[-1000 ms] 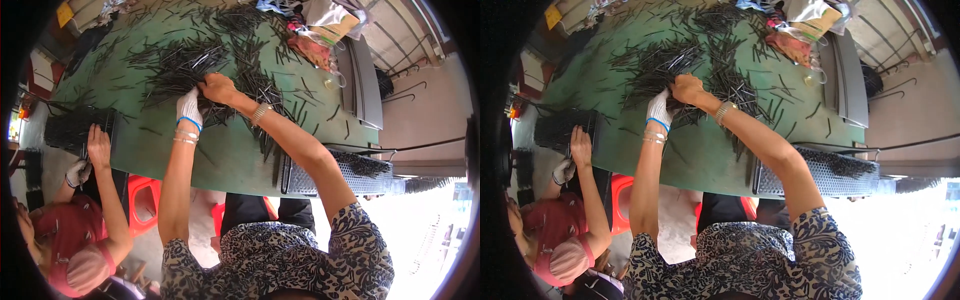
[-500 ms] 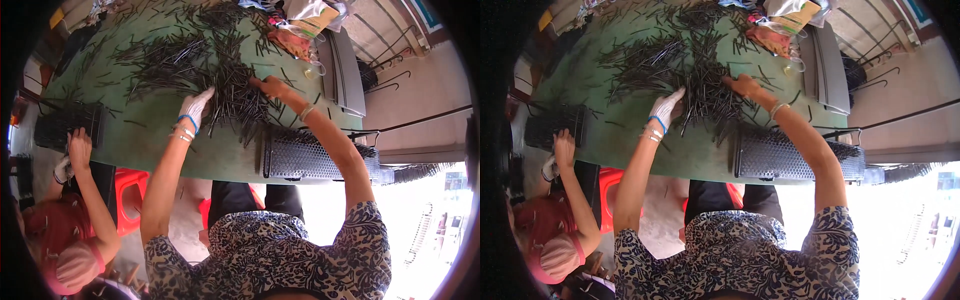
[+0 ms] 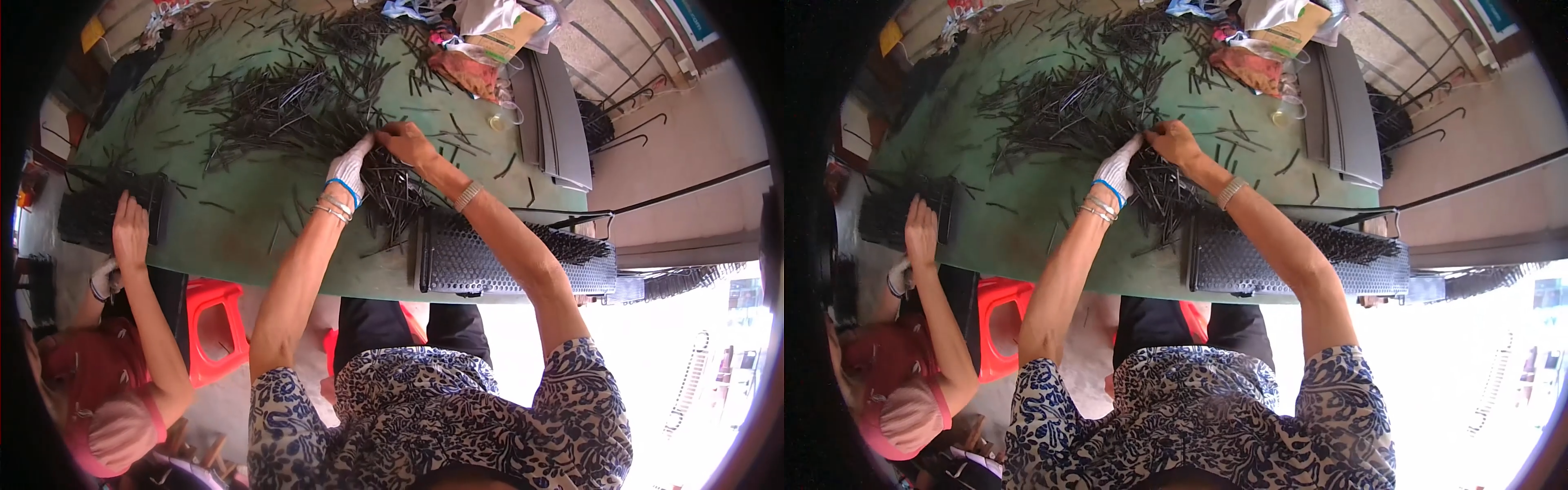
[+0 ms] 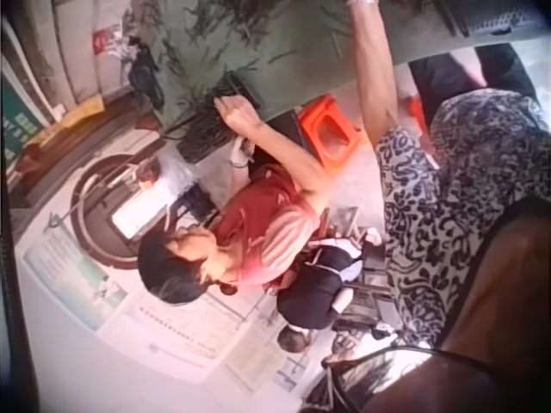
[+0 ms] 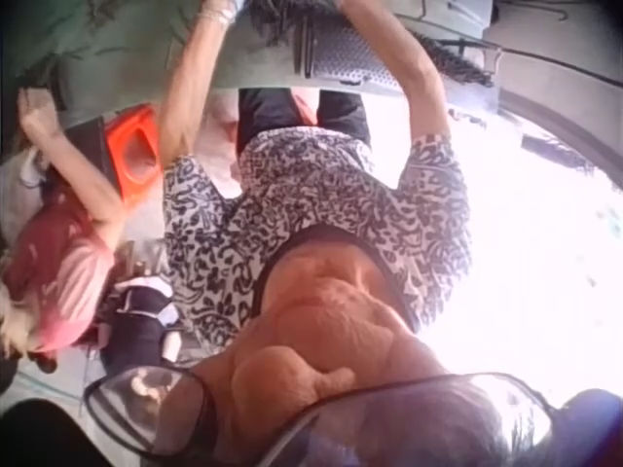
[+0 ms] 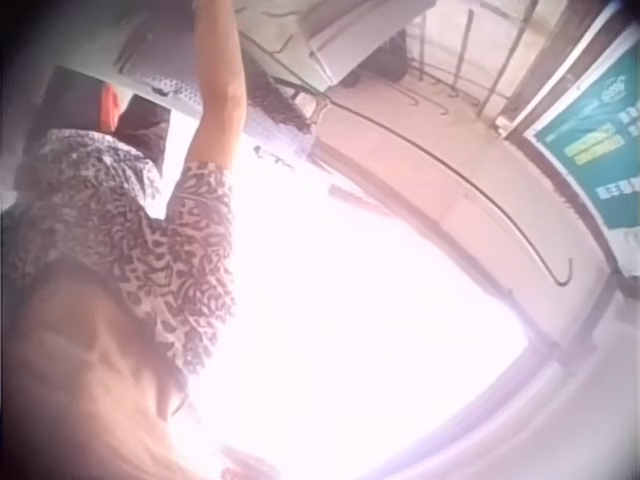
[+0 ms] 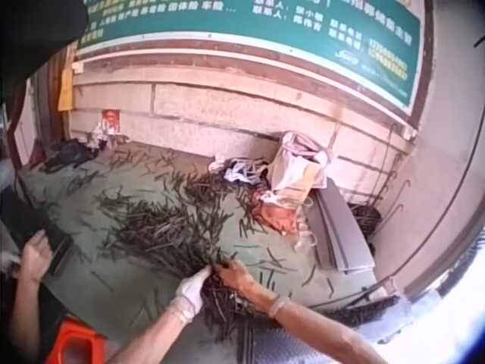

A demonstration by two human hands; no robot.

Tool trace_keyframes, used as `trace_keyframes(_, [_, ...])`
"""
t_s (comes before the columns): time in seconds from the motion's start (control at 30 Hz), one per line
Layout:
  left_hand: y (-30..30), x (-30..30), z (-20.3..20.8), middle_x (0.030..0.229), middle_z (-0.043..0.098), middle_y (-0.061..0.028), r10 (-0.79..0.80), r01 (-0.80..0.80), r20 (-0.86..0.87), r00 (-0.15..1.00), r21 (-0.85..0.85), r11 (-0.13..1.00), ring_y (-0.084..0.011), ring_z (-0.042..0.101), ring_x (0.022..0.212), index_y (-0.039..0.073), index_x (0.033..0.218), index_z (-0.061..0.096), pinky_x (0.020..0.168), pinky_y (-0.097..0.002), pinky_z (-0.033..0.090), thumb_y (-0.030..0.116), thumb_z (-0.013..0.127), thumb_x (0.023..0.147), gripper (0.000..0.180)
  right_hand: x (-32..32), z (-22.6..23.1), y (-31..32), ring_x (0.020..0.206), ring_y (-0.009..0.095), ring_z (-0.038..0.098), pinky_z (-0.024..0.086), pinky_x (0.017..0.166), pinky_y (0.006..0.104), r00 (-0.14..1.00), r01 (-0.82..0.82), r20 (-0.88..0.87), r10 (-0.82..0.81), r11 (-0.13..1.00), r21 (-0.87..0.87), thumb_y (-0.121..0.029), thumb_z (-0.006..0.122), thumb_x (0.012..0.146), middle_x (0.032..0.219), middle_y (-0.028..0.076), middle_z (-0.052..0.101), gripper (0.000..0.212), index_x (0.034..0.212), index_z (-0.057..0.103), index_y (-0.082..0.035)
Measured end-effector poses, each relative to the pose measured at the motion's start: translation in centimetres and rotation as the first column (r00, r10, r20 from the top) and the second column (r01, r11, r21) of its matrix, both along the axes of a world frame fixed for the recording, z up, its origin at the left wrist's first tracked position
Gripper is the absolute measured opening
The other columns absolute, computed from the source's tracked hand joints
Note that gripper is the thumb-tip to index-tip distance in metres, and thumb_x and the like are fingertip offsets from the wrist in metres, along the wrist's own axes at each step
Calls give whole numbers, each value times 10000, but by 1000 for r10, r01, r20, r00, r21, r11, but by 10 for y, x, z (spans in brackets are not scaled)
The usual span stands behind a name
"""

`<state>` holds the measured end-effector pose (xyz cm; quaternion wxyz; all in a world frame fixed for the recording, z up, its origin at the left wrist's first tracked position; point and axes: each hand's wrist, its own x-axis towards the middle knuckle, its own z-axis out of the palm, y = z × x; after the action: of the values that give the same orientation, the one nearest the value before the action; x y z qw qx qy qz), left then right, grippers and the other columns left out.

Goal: Manually inserting thin rods into a perforated base plate for fabrication.

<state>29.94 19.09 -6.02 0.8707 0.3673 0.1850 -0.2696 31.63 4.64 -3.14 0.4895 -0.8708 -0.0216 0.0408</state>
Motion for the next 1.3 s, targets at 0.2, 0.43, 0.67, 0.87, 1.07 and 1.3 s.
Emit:
trace_keyframes(0.2, [-3,-12,42,1110,644,-61,83,-72,52,995,-179,981,-187,612,998,83,1118,626,881,-345,506,345,590,919,331,-32,41,22,849,389,609,493,737,443,922,162,388,-26,932,-325,-213,601,833,866,174,657,198,973,683,-99])
trace_keyframes(0.43, [1,2,16,1054,653,-39,196,-111,188,963,-385,916,-173,614,955,72,1089,624,852,-318,506,278,594,917,271,-52,64,26,896,343,605,472,800,426,705,230,695,142,881,-414,-183,595,838,930,166,640,202,1011,676,-117])
trace_keyframes(0.67, [-10,-18,35,987,666,-58,183,-79,195,964,-446,892,-172,628,899,57,1046,655,803,-319,524,212,652,871,234,-60,53,6,1023,350,566,460,848,455,863,73,487,136,919,-387,-186,600,846,1089,135,612,258,1095,652,-148])
trace_keyframes(0.87, [-5,-14,45,941,664,-57,187,-123,141,972,-371,920,-185,637,824,56,999,655,742,-332,538,202,648,869,195,-59,58,3,1080,302,577,471,901,356,870,-9,454,194,926,-379,-201,620,899,1211,182,554,413,1270,503,-63])
trace_keyframes(1.07, [-11,-1,47,862,651,-46,273,-195,144,951,-404,894,-198,626,733,76,943,629,718,-348,537,227,646,863,172,-59,47,-16,1125,195,536,453,933,325,977,-162,162,138,977,142,-364,644,896,1303,178,470,832,1453,141,-6])
trace_keyframes(1.3, [-4,18,42,875,665,-89,335,-233,133,933,-486,842,-237,644,787,65,934,628,731,-400,548,272,633,872,216,-71,47,-7,689,113,646,514,607,248,919,-180,-297,260,945,271,-250,631,905,833,78,653,309,1018,559,28])
